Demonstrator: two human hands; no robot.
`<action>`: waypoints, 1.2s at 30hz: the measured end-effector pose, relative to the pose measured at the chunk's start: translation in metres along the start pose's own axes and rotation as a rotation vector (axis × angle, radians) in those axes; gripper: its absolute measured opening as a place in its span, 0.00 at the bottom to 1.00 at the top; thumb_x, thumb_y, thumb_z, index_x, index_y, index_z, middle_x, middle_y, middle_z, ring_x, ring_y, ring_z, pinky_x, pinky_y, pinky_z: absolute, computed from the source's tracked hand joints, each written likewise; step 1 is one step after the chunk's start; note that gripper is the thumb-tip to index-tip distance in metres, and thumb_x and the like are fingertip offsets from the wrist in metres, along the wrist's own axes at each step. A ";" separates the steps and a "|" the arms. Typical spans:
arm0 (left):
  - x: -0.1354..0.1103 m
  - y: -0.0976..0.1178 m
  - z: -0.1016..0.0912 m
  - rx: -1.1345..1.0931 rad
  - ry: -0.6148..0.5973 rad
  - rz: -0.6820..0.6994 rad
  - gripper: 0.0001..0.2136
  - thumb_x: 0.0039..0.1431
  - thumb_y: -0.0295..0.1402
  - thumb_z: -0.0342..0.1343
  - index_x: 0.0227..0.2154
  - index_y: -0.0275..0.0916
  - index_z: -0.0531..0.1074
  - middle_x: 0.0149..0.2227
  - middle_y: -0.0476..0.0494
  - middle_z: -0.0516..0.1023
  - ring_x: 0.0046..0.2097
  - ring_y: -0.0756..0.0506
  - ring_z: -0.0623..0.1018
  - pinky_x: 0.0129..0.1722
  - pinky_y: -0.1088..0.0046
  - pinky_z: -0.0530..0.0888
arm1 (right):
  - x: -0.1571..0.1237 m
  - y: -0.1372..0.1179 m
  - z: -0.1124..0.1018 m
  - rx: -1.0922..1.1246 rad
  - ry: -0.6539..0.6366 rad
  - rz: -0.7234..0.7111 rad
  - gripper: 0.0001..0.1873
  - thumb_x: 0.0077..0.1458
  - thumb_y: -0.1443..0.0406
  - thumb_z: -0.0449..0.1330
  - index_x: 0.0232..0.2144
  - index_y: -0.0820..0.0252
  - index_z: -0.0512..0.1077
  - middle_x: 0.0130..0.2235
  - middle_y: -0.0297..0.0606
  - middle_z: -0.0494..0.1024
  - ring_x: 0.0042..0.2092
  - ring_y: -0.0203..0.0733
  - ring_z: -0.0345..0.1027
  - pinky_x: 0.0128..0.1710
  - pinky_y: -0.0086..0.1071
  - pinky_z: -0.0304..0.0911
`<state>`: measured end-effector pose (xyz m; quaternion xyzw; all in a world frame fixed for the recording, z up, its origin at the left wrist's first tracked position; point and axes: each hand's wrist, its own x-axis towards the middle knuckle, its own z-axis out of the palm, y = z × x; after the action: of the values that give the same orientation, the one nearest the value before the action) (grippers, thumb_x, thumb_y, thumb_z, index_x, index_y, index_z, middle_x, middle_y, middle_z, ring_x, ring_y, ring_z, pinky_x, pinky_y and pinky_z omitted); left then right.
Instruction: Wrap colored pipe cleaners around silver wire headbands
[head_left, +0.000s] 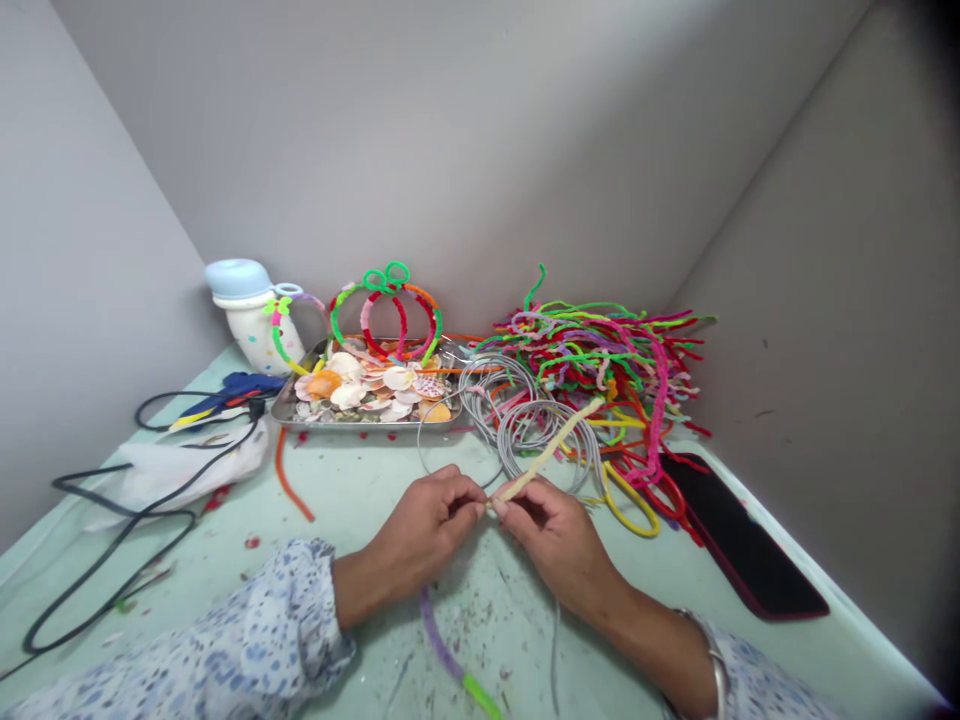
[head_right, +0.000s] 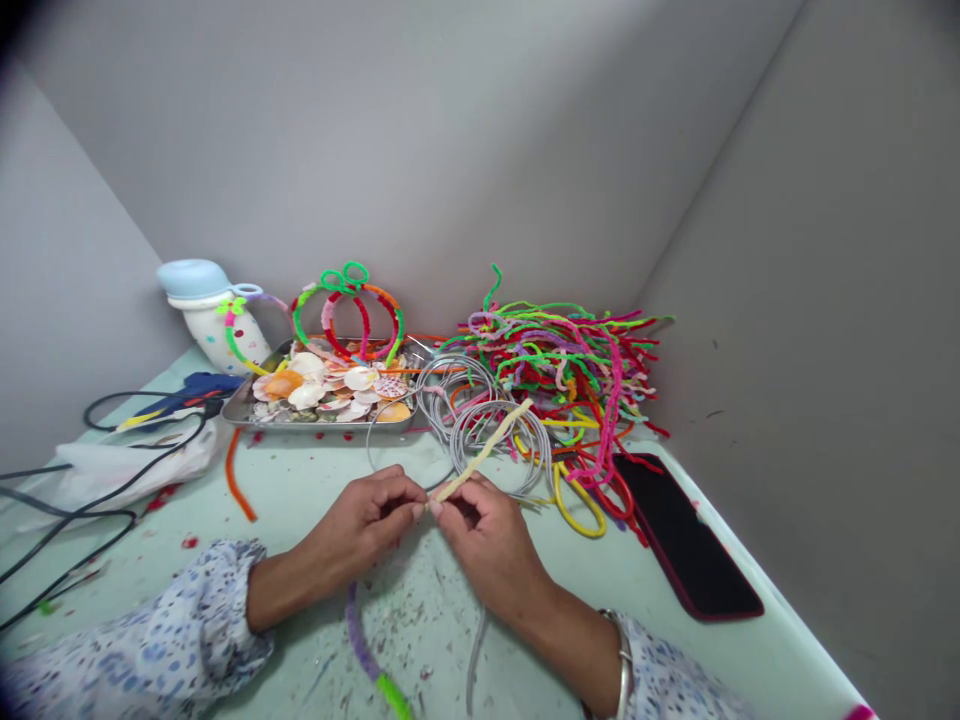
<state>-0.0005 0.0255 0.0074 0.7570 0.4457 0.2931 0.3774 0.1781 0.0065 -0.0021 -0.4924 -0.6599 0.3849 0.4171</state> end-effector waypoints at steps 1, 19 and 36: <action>0.000 0.000 0.000 0.009 0.001 0.004 0.09 0.58 0.29 0.50 0.31 0.37 0.75 0.29 0.49 0.68 0.32 0.49 0.70 0.32 0.75 0.65 | 0.000 -0.001 0.000 -0.015 0.003 -0.024 0.07 0.57 0.65 0.57 0.32 0.59 0.74 0.33 0.36 0.74 0.37 0.40 0.68 0.37 0.31 0.63; 0.002 0.000 -0.005 0.055 0.034 -0.008 0.09 0.58 0.28 0.49 0.30 0.37 0.75 0.29 0.48 0.70 0.34 0.47 0.71 0.34 0.74 0.66 | -0.005 -0.005 -0.005 -0.270 -0.095 -0.364 0.14 0.58 0.71 0.54 0.42 0.54 0.76 0.38 0.40 0.74 0.39 0.39 0.70 0.38 0.31 0.66; 0.001 -0.002 -0.003 0.019 0.019 -0.002 0.09 0.59 0.29 0.50 0.32 0.38 0.75 0.29 0.49 0.68 0.33 0.48 0.71 0.34 0.74 0.66 | 0.000 -0.004 -0.005 -0.111 -0.066 -0.151 0.08 0.56 0.69 0.57 0.33 0.57 0.77 0.35 0.36 0.74 0.37 0.38 0.69 0.37 0.30 0.63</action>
<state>-0.0036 0.0278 0.0072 0.7572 0.4529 0.2957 0.3661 0.1810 0.0059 0.0035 -0.4507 -0.7287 0.3314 0.3950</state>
